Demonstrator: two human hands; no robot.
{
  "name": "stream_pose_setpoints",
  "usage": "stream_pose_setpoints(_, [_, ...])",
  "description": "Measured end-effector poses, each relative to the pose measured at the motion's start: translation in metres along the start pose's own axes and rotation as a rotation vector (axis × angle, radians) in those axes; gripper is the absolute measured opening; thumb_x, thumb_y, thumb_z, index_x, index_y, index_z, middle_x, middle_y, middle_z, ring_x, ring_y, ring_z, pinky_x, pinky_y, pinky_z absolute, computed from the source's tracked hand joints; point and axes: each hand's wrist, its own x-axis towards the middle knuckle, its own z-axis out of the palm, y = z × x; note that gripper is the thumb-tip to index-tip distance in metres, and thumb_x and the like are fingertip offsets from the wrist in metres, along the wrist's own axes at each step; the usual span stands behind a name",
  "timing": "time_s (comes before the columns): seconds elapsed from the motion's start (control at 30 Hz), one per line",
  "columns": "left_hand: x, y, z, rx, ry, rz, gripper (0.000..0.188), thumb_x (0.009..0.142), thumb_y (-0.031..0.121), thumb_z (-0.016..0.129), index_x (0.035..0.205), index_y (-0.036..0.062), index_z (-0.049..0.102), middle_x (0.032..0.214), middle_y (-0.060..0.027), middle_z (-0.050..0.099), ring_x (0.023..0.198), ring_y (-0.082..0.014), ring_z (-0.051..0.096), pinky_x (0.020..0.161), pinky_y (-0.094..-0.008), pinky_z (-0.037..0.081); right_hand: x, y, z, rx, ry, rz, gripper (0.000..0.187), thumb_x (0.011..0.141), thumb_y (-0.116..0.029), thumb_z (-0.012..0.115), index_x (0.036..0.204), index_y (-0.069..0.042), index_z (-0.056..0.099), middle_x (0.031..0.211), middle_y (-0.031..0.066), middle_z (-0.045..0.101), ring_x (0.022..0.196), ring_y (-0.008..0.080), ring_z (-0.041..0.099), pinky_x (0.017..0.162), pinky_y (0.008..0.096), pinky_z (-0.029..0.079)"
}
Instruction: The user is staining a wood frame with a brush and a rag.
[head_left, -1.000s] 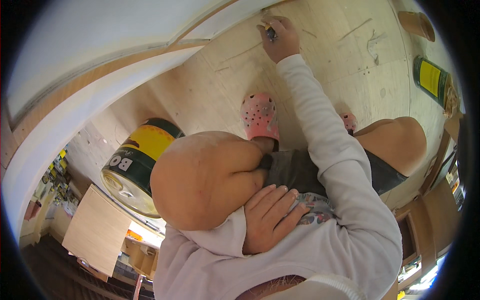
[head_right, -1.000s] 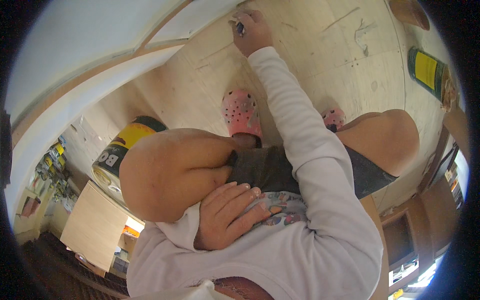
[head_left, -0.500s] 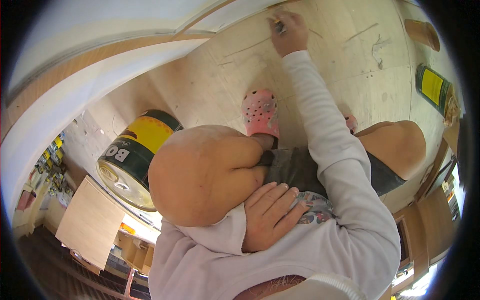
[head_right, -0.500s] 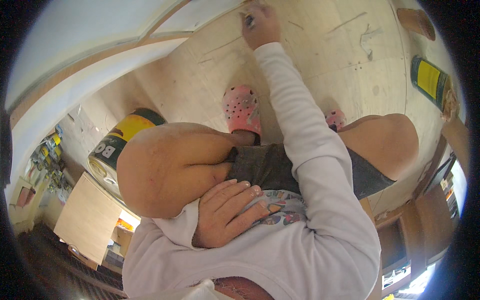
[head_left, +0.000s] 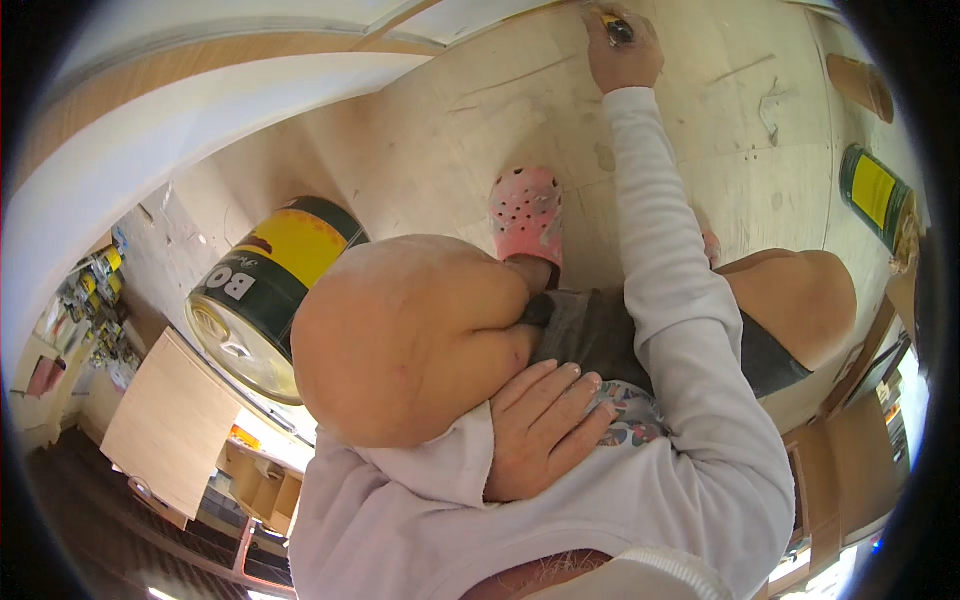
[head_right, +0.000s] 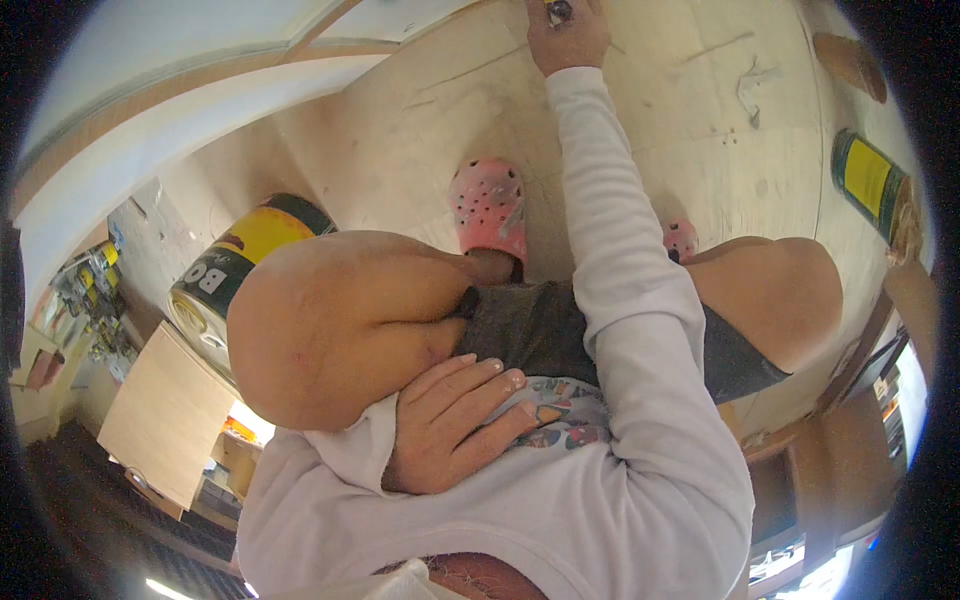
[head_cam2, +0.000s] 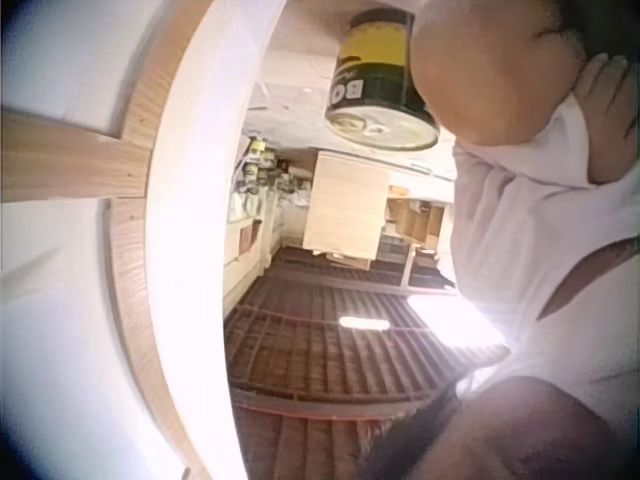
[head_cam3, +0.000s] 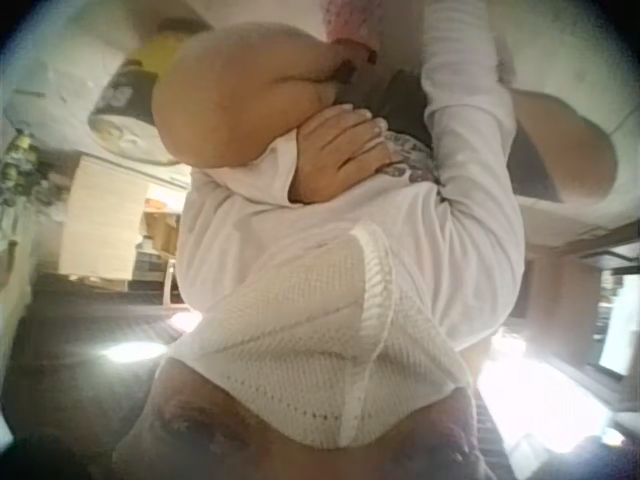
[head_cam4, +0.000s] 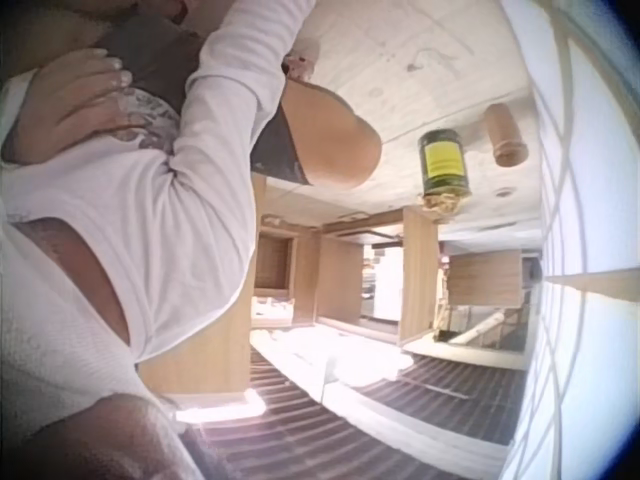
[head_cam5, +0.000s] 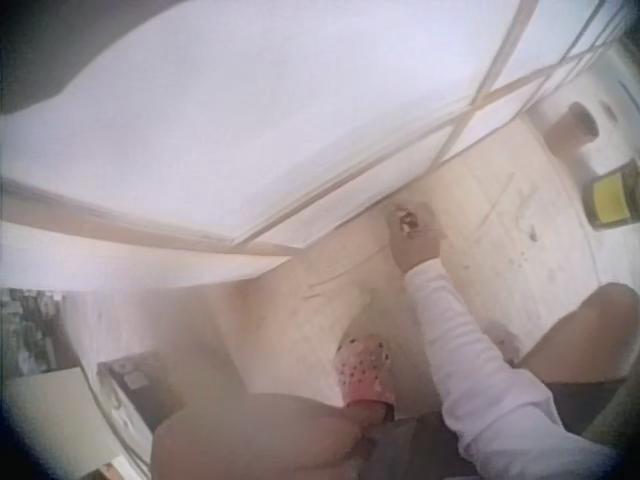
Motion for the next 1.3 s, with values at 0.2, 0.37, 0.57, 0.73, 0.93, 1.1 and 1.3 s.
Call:
stream_pose_setpoints(0.2, [-0.004, 0.0, 0.001, 0.028, -0.007, 0.023, 0.034, 0.069, 0.017, 0.063, 0.101, 0.0055, 0.064, 0.104, -0.0175, 0.062, 0.092, -0.0295, 0.061, 0.081, -0.0423, 0.051, -0.03, -0.011, 0.028, -0.138, -0.011, -0.415, 0.022, 0.07, -0.016, 0.076, 0.089, -0.01, 0.067, 0.082, 0.0091, 0.063, 0.076, 0.0241, 0.061, 0.066, 0.0329, 0.051])
stream_pose_setpoints(0.37, [-0.008, 0.003, 0.003, 0.055, 0.011, 0.006, 0.033, 0.069, 0.017, 0.063, 0.1, 0.0062, 0.065, 0.102, -0.0164, 0.062, 0.091, -0.0293, 0.061, 0.081, -0.0411, 0.051, -0.067, -0.024, 0.051, -0.048, -0.121, -0.453, 0.024, 0.069, -0.015, 0.077, 0.089, -0.009, 0.065, 0.09, 0.0108, 0.061, 0.079, 0.0268, 0.061, 0.067, 0.0346, 0.052])
stream_pose_setpoints(0.57, [-0.012, 0.005, 0.007, 0.068, 0.035, -0.018, 0.031, 0.07, 0.017, 0.062, 0.1, 0.0077, 0.065, 0.101, -0.0152, 0.063, 0.09, -0.0287, 0.061, 0.082, -0.0412, 0.05, -0.08, -0.037, 0.062, 0.068, -0.176, -0.452, 0.023, 0.07, -0.014, 0.076, 0.089, -0.01, 0.065, 0.091, 0.0105, 0.061, 0.078, 0.0259, 0.062, 0.065, 0.0329, 0.053])
stream_pose_setpoints(0.73, [-0.015, 0.005, 0.009, 0.069, 0.02, 0.016, 0.031, 0.072, 0.018, 0.059, 0.1, 0.007, 0.065, 0.1, -0.0153, 0.063, 0.091, -0.0284, 0.061, 0.083, -0.0421, 0.05, -0.086, -0.04, 0.064, 0.143, -0.3, -0.374, 0.024, 0.071, -0.014, 0.073, 0.092, -0.009, 0.062, 0.092, 0.014, 0.06, 0.084, 0.0311, 0.059, 0.072, 0.0388, 0.051])
stream_pose_setpoints(0.93, [-0.015, 0.005, 0.012, 0.067, 0.041, 0.03, 0.031, 0.072, 0.017, 0.056, 0.101, 0.006, 0.064, 0.1, -0.0161, 0.063, 0.091, -0.0282, 0.061, 0.083, -0.0424, 0.05, -0.069, -0.038, 0.054, 0.165, -0.293, -0.274, 0.016, 0.073, -0.014, 0.074, 0.086, -0.009, 0.066, 0.086, 0.0082, 0.063, 0.074, 0.0222, 0.064, 0.063, 0.0313, 0.052])
stream_pose_setpoints(1.1, [-0.015, 0.004, 0.01, 0.046, 0.044, 0.026, 0.032, 0.071, 0.017, 0.057, 0.1, 0.0054, 0.064, 0.101, -0.0164, 0.062, 0.091, -0.0284, 0.061, 0.082, -0.0424, 0.05, -0.039, -0.02, 0.035, 0.033, -0.145, -0.233, 0.014, 0.073, -0.015, 0.074, 0.085, -0.01, 0.068, 0.086, 0.0075, 0.064, 0.071, 0.021, 0.063, 0.064, 0.0309, 0.052])
stream_pose_setpoints(1.3, [-0.016, 0.001, 0.009, 0.033, 0.045, 0.034, 0.031, 0.072, 0.019, 0.06, 0.1, 0.0052, 0.064, 0.101, -0.0165, 0.062, 0.091, -0.0287, 0.061, 0.081, -0.0423, 0.05, -0.047, -0.021, 0.043, -0.059, -0.029, -0.484, 0.015, 0.073, -0.013, 0.073, 0.086, -0.011, 0.067, 0.088, 0.0082, 0.064, 0.073, 0.0227, 0.062, 0.064, 0.0321, 0.052])
